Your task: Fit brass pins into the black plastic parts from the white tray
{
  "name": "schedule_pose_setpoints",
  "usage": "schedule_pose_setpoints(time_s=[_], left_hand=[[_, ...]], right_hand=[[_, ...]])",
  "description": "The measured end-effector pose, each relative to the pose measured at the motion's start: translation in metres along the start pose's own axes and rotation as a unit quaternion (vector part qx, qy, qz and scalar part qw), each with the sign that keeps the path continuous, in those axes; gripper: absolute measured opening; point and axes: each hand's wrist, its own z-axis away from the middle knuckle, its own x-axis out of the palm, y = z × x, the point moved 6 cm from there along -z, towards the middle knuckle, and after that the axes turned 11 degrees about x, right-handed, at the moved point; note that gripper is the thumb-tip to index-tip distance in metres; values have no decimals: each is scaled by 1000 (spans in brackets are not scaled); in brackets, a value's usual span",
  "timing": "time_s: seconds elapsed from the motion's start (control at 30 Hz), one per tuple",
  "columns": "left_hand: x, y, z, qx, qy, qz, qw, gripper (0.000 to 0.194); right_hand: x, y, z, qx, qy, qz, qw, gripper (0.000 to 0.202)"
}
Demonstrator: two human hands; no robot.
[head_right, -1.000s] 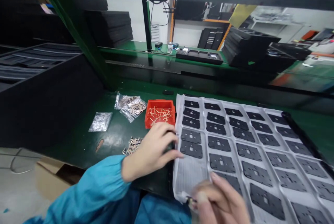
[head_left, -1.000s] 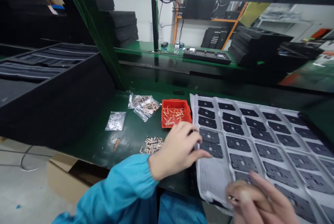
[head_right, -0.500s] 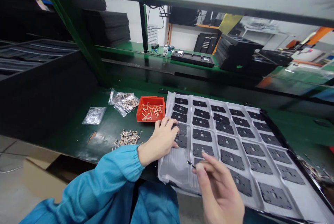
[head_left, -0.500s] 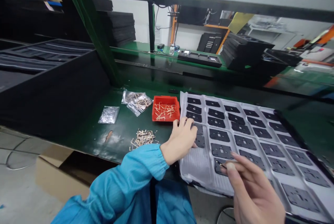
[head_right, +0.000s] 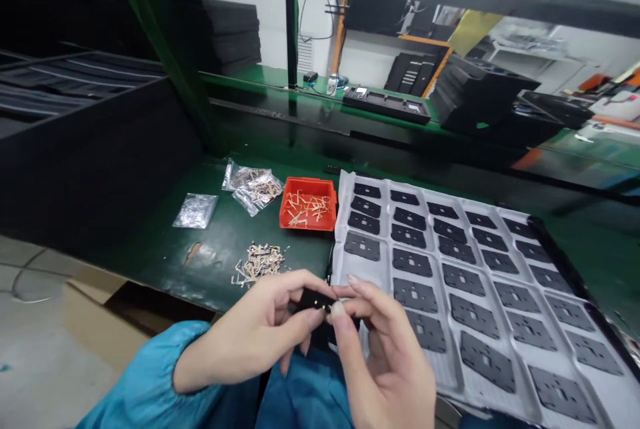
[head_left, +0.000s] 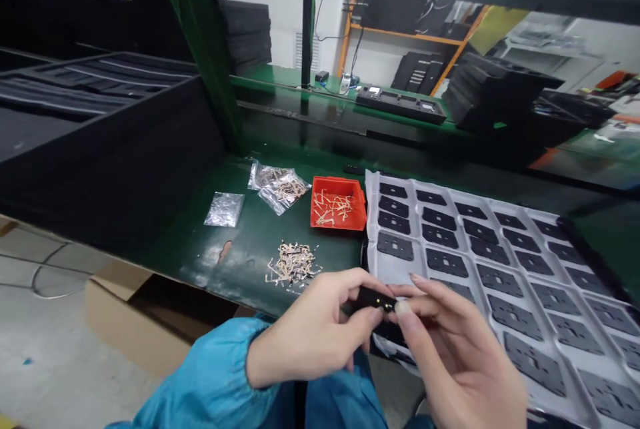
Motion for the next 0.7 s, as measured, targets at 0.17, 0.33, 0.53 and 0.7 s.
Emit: schedule_pose_setpoints(time_s=[0.17, 0.33, 0.53, 0.7], left_hand=[[-8, -15, 13, -35, 24, 35, 998, 29], [-9, -21, 20, -53, 33, 27, 998, 28], [-11, -19, 23, -36, 41, 8, 998, 27], [-10, -16, 26, -32, 36, 2, 999, 30]], right_hand=[[9, 2, 3, -26, -48, 45, 997, 26], [15, 6, 5, -25, -67, 47, 996, 30], [18, 3, 6, -26, -63, 64, 996, 31], [19, 2, 7, -42, -57, 84, 994, 31]])
